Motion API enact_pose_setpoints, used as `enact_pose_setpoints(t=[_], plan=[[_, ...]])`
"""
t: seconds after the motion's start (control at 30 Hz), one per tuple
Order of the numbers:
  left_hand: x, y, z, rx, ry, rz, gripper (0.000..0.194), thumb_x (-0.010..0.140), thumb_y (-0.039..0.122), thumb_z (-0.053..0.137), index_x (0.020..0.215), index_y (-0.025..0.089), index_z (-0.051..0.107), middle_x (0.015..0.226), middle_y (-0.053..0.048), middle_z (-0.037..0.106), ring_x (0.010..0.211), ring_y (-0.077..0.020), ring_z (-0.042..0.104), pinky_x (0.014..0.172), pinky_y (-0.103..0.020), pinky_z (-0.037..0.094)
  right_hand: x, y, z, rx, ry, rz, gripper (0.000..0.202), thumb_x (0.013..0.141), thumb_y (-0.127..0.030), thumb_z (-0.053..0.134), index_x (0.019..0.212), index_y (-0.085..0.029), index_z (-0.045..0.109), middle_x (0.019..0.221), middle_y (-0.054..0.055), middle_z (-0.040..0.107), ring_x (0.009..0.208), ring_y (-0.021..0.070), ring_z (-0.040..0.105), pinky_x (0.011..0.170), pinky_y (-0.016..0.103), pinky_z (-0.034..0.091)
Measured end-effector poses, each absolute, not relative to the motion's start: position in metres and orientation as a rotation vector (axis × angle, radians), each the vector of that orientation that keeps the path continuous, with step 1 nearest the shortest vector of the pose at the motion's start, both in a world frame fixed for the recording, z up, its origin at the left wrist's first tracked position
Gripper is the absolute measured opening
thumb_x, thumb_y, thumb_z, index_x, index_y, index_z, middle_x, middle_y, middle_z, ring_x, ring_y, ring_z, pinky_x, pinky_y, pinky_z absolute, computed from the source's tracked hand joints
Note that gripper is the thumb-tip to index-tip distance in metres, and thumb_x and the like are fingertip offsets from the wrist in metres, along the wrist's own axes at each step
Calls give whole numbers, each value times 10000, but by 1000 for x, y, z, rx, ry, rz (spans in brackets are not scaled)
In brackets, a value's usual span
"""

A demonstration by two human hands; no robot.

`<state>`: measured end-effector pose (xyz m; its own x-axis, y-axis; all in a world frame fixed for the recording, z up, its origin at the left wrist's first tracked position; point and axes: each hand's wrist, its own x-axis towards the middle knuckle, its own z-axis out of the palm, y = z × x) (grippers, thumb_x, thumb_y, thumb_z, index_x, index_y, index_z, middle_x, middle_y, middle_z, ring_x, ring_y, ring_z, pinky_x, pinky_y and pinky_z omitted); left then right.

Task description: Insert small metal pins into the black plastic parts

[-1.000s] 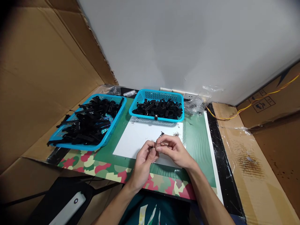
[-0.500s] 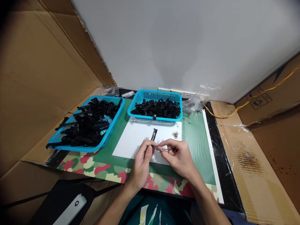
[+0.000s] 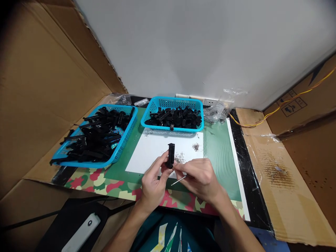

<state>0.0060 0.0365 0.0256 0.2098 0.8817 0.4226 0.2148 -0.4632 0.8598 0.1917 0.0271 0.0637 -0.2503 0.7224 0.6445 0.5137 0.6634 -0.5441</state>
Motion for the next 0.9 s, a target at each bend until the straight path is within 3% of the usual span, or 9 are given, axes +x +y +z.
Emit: enact_pose_setpoints(t=[0.2,0.37,0.6,0.77,0.9], plan=[[1,42,29,1897,890,1368,524,1000,156,680,1505,283,620,1116,-86,773,948,-179,718,835,-268,588,196,26,63,-957,-1927,404,132,985,-156,666,1002,-203,788,567,-14,679,428,111,540,493,260,429],[-4,47,25,1751,833,1330,488,888,233,834,1367,256,739,1033,-83,815,898,-196,751,790,-277,619,196,23,65,-884,-1829,561,99,932,-133,725,959,-191,800,564,-6,693,410,98,529,463,246,417],[-10,52,31,1661,782,1241,424,823,330,899,1212,186,814,879,-100,823,833,-222,779,760,-311,651,195,19,62,-848,-1767,672,100,873,-103,768,897,-193,802,532,-7,672,404,91,492,449,238,392],[-8,53,39,1573,715,1124,407,824,358,895,1186,186,825,886,-109,825,768,-213,767,651,-284,647,197,17,65,-814,-1754,813,93,877,-136,761,825,-201,803,512,1,663,384,88,421,428,246,370],[-7,56,42,1589,696,1061,249,859,358,862,1047,194,863,864,-106,824,741,-205,749,604,-265,621,204,17,71,-833,-1804,817,138,924,-129,722,844,-186,819,489,-1,644,375,90,442,425,252,355]])
